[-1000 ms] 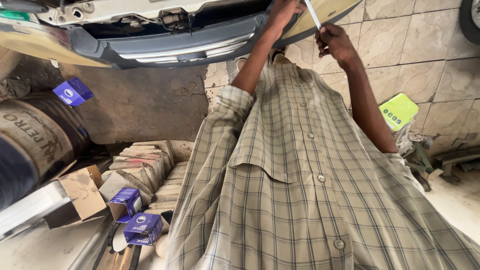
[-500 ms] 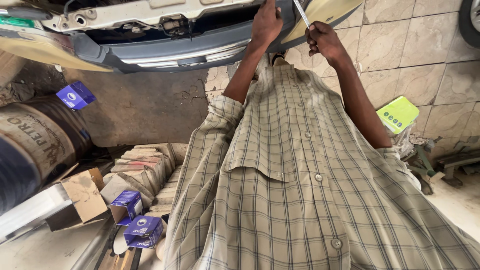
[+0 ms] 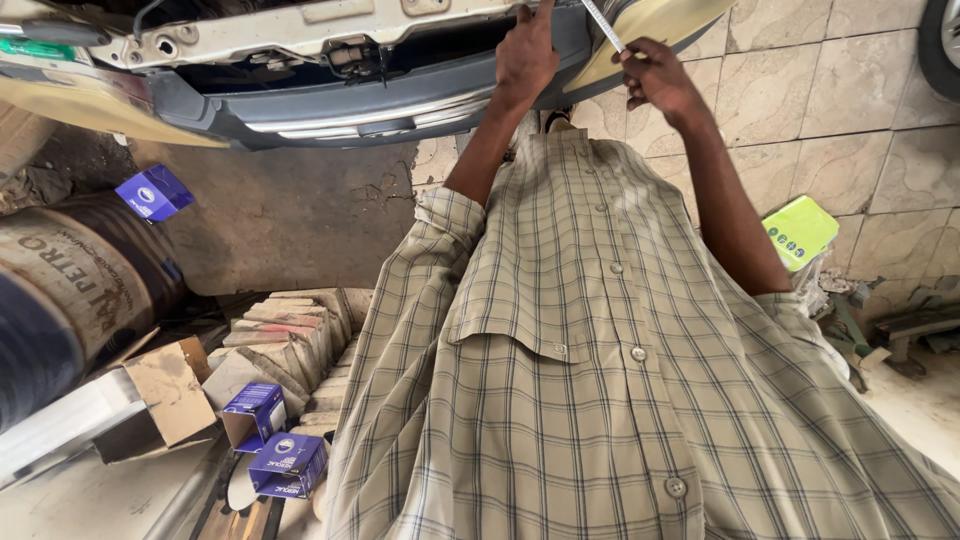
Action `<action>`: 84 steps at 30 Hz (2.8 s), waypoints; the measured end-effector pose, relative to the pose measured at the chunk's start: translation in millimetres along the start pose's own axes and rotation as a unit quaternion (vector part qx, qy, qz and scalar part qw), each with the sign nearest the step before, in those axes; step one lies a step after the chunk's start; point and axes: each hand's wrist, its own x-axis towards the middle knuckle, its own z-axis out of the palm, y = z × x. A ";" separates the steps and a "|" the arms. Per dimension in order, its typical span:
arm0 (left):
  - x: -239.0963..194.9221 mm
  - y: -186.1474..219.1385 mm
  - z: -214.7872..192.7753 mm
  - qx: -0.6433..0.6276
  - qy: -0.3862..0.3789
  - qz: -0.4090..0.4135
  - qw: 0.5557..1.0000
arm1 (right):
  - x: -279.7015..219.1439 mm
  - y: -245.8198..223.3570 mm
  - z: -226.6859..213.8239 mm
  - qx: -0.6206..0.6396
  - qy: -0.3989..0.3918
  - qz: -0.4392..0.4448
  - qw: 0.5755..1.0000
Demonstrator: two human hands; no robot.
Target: The person uses a wrench to tighten bolts on the front bumper and engine bay area of a car. They repeatedly reach into the engine compartment and adjust fasteners on the front fascia.
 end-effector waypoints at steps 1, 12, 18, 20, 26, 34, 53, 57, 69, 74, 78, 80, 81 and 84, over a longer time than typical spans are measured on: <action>-0.7 -0.3 0.7 0.010 0.008 0.006 1.000 | 3.0 -0.2 -3.5 -0.003 0.007 0.001 1.000; 8.4 1.8 -3.2 0.108 -0.001 0.010 0.994 | 17.7 -13.0 -44.0 0.002 0.034 -0.038 0.999; 25.0 -10.1 -6.5 0.065 -0.049 -0.013 0.997 | -7.0 -24.7 8.2 0.001 -0.041 0.054 0.998; 30.7 -12.7 -5.1 0.064 -0.051 0.004 0.997 | -12.8 -30.1 28.8 -0.010 -0.064 0.059 0.996; 34.0 -19.4 -6.8 0.014 0.036 0.060 0.997 | -16.6 -39.7 42.7 -0.008 -0.085 0.034 0.996; 31.3 -14.2 -3.7 0.036 -0.021 0.055 0.998 | 7.6 -22.3 -22.1 0.034 -0.010 0.025 0.999; 36.1 10.5 -39.7 0.032 -0.154 -0.052 0.986 | -3.7 -25.9 36.1 -0.039 -0.120 0.090 0.988; 34.4 11.9 -42.3 0.029 -0.175 -0.059 0.982 | -3.7 -30.1 36.6 -0.049 -0.127 0.085 0.987; -1.6 23.5 -60.7 -0.187 0.058 -0.027 0.980 | 1.9 -56.1 -21.2 -0.038 -0.051 0.095 0.993; -12.3 14.1 -71.0 -0.235 0.076 -0.070 0.966 | 0.8 -67.6 -39.1 -0.014 -0.045 0.038 0.998; -12.5 13.9 -85.1 -0.258 0.099 -0.094 0.956 | 2.7 -60.8 -58.9 0.169 -0.093 -0.002 0.981; -12.5 17.0 -91.2 -0.279 0.145 -0.086 0.945 | 8.7 -55.2 -62.5 0.260 -0.145 -0.068 0.952; -14.5 18.9 -93.2 -0.290 0.145 -0.096 0.941 | 12.6 -52.4 -62.4 0.305 -0.171 -0.097 0.932; -19.5 22.4 -94.9 -0.303 0.151 -0.128 0.932 | 33.0 -52.9 -56.8 0.173 -0.166 -0.224 0.944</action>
